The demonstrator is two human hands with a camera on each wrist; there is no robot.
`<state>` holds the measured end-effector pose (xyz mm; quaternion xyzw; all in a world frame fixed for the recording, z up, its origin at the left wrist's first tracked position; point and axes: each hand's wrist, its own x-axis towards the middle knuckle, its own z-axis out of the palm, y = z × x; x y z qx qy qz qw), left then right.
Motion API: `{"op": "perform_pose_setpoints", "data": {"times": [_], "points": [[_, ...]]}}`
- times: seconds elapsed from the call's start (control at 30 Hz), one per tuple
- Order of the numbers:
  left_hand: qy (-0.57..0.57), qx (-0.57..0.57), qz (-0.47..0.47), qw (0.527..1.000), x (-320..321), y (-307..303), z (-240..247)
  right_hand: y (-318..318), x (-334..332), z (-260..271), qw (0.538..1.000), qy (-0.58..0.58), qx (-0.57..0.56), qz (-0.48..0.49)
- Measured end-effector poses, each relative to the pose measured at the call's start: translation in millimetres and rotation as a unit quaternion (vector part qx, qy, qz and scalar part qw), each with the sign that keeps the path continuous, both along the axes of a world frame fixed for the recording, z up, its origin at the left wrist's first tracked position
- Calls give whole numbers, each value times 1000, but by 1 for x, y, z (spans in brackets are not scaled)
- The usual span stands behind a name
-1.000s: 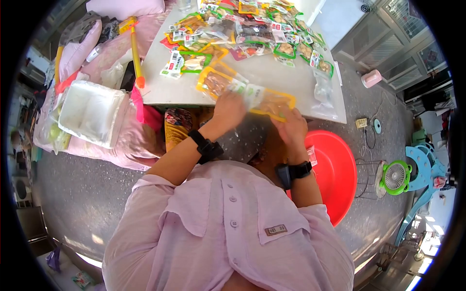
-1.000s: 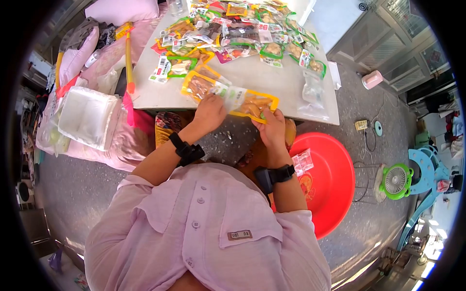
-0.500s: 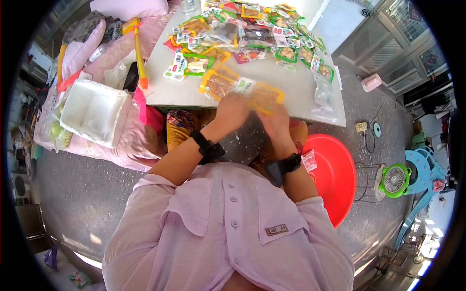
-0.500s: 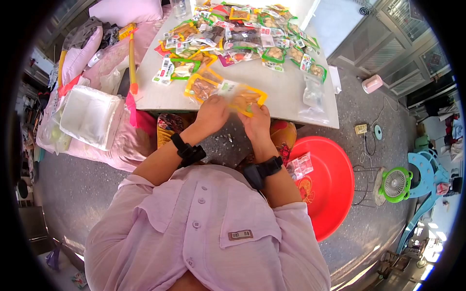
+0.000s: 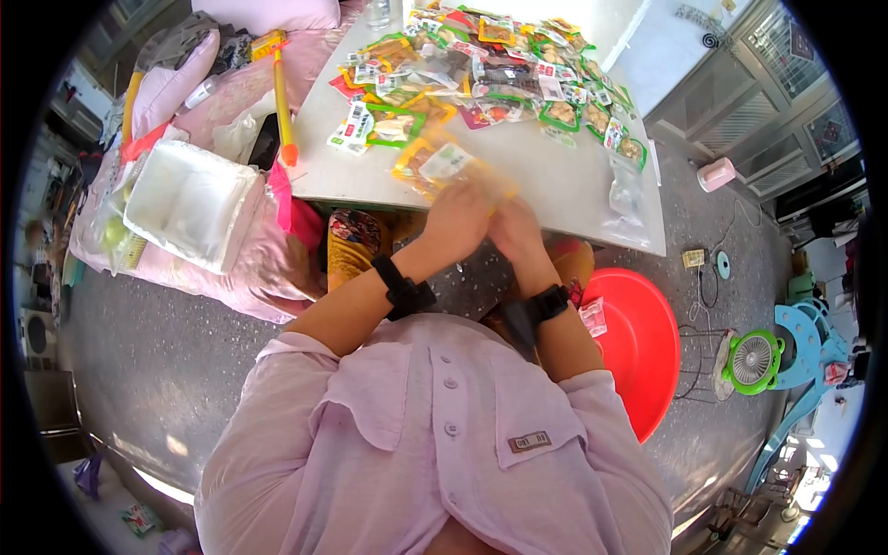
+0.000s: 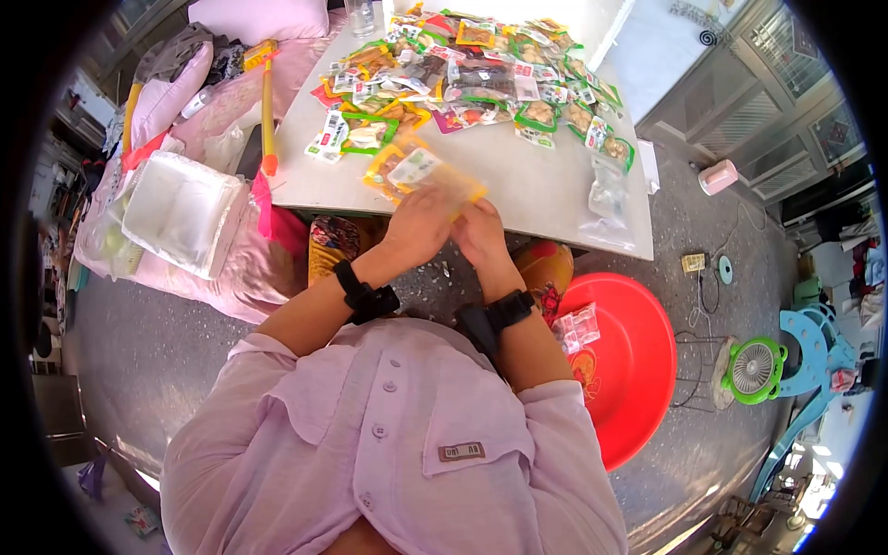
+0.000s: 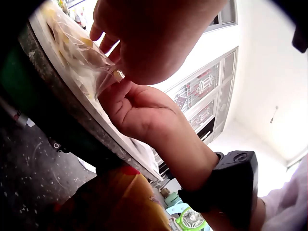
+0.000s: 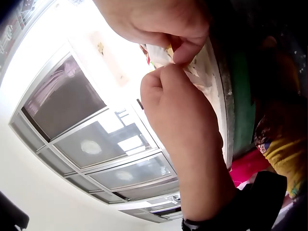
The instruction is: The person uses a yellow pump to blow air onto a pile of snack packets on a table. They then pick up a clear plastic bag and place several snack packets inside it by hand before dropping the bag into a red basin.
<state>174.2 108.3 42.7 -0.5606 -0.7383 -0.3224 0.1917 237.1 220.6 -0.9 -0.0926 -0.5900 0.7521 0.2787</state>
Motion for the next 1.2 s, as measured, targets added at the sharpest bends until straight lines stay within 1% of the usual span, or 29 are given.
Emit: {"op": "perform_pose_setpoints", "data": {"times": [0.07, 0.1, 0.13, 0.23, 0.33, 0.37, 0.43, 0.47, 0.53, 0.57, 0.6, 0.63, 0.67, 0.7, 0.77, 0.8, 0.83, 0.87, 0.93, 0.97, 1.03, 1.07, 1.13, 1.17, 1.2], "points": [[-2, 6, -16, 1000, -1, -2, -1, 5, -4, -7, 999, -30, 36, 7], [1, 12, -17, 1000, -2, -2, -1, 1, -4, 15, 992, -82, -90, 24], [4, 18, -18, 1000, -2, -3, -1, -2, -4, 27, 967, -132, -214, 40], [2, 30, -35, 999, -4, -4, -1, 1, -9, 27, 961, -214, -174, 32], [-8, 40, -46, 998, -4, -5, -4, 7, -12, 9, 976, -160, -134, 65], [-11, 43, -49, 998, -4, -6, -5, 2, -13, 12, 976, -134, -170, 32], [-34, -23, -56, 998, -4, -8, -7, -12, -19, 19, 966, -82, -241, -38], [-45, -56, -61, 996, -4, -10, -8, -16, -20, 22, 965, -88, -245, -39], [-40, -33, -73, 996, -4, -12, -9, -17, -22, 26, 962, -97, -251, -44], [-38, -21, -79, 996, -4, -13, -9, -12, -19, 22, 983, -130, -129, 7], [-43, -22, -79, 996, -4, -16, -6, -2, -16, 16, 985, -161, -4, 56], [-49, -25, -80, 995, -3, -20, -1, 5, -12, 10, 969, -190, 120, 104], [-57, -28, -81, 995, 0, -25, 2, 7, -6, 11, 967, -185, 150, 96], [-40, -38, -70, 996, 3, -29, 4, 8, 0, 12, 963, -181, 179, 87], [-5, -55, -50, 997, 6, -35, 5, 8, 12, 20, 967, -216, 108, 77], [20, -61, -39, 997, 3, -36, -3, 2, 18, 44, 965, -251, 6, 73], [44, -67, -32, 996, -2, -35, -17, -2, 24, 55, 952, -282, -97, 66], [67, -72, -29, 995, -6, -33, -26, 0, 29, 49, 953, -283, -85, 63], [72, -85, -44, 993, -15, -29, -25, 7, 35, 33, 955, -285, -64, 52], [66, -73, -61, 993, -19, -27, -22, 8, 41, 32, 959, -274, -58, 42], [46, -35, -87, 995, -24, -26, -12, 8, 52, 36, 966, -252, -45, 21], [31, -10, -96, 995, -26, -25, -5, 7, 56, 40, 972, -234, -26, -5], [12, -16, -114, 993, -24, -30, 23, 4, 64, 48, 978, -201, 16, -57], [-16, 0, -128, 992, -24, -33, 30, 1, 67, 50, 972, -162, 126, -114], [-44, 18, -139, 989, -24, -36, 37, 0, 70, 54, 949, -124, 238, -166]]}}
